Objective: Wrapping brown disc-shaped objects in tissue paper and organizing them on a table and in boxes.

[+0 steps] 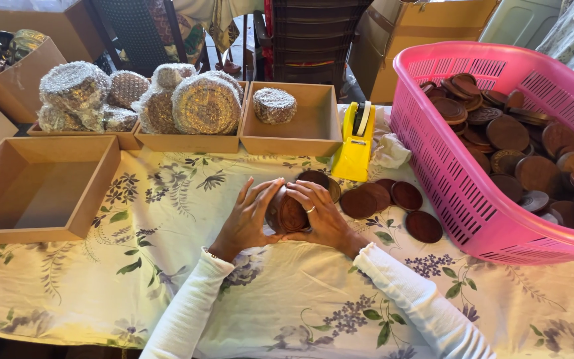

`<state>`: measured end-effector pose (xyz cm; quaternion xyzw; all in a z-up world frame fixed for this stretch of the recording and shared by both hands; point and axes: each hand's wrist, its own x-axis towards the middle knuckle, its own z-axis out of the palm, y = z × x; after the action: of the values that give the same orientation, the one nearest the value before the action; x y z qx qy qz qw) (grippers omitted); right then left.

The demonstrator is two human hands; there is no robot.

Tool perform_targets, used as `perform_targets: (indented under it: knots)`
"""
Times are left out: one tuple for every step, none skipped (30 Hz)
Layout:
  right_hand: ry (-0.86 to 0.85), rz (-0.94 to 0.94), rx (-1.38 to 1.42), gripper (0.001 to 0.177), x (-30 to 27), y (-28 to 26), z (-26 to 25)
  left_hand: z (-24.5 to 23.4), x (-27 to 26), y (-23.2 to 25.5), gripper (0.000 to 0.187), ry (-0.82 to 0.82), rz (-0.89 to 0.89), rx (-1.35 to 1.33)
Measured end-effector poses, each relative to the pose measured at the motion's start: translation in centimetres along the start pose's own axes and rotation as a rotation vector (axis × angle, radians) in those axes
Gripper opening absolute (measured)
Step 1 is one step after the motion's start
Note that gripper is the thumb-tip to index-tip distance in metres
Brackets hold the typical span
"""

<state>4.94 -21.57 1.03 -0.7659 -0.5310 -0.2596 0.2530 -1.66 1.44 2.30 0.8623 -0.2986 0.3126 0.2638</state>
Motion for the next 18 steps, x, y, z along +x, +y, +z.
perform_targets:
  knots:
    - [0.049, -0.028, -0.011, 0.101, -0.3, 0.2, 0.3, -0.3, 0.1, 0.3, 0.123, 0.018, 0.071, 0.022]
    - [0.050, -0.027, -0.013, 0.101, -0.4, 0.2, 0.2, -0.4, 0.1, 0.5, 0.123, 0.017, 0.073, 0.021]
    - [0.058, -0.042, -0.074, 0.096, -0.5, 0.1, 0.2, -0.6, 0.2, 0.6, 0.123, -0.036, 0.101, 0.127]
    - [0.066, -0.057, -0.136, 0.092, -0.6, 0.0, 0.1, -0.8, 0.2, 0.7, 0.123, -0.089, 0.129, 0.234]
    - [0.067, -0.057, -0.137, 0.092, -0.5, -0.1, 0.1, -0.8, 0.2, 0.6, 0.123, -0.089, 0.130, 0.234]
    - [0.085, -0.065, -0.115, 0.091, -0.3, -0.3, 0.1, -0.8, 0.2, 0.6, 0.122, -0.078, 0.145, 0.256]
    - [0.102, -0.072, -0.092, 0.089, -0.3, -0.5, 0.1, -0.8, 0.1, 0.6, 0.121, -0.067, 0.159, 0.277]
    - [0.102, -0.071, -0.092, 0.089, -0.4, -0.6, 0.0, -0.7, 0.0, 0.5, 0.121, -0.067, 0.159, 0.276]
    - [0.100, -0.071, -0.133, 0.090, -0.5, -0.6, 0.0, -0.6, 0.0, 0.4, 0.121, -0.049, 0.165, 0.293]
    - [0.099, -0.071, -0.175, 0.090, -0.6, -0.6, 0.0, -0.5, 0.0, 0.3, 0.120, -0.030, 0.170, 0.310]
    - [0.100, -0.070, -0.175, 0.090, -0.5, -0.7, -0.2, -0.4, -0.1, 0.2, 0.120, -0.031, 0.172, 0.310]
    - [0.107, -0.060, -0.207, 0.090, -0.5, -0.9, -0.3, -0.2, -0.2, 0.0, 0.121, -0.023, 0.154, 0.311]
    - [0.114, -0.049, -0.238, 0.089, -0.4, -1.0, -0.4, -0.1, -0.3, -0.1, 0.121, -0.014, 0.136, 0.312]
    - [0.114, -0.049, -0.238, 0.089, -0.5, -1.0, -0.4, 0.0, -0.4, -0.2, 0.121, -0.014, 0.136, 0.312]
    - [0.125, -0.044, -0.215, 0.088, -0.5, -1.0, -0.4, 0.1, -0.4, -0.2, 0.120, 0.008, 0.127, 0.298]
    - [0.135, -0.040, -0.191, 0.088, -0.5, -0.9, -0.3, 0.2, -0.5, -0.3, 0.120, 0.029, 0.118, 0.285]
    - [0.136, -0.039, -0.192, 0.088, -0.4, -0.8, -0.4, 0.3, -0.5, -0.3, 0.120, 0.029, 0.119, 0.285]
    - [0.139, -0.035, -0.132, 0.093, -0.3, -0.8, -0.5, 0.4, -0.5, -0.2, 0.120, 0.030, 0.105, 0.293]
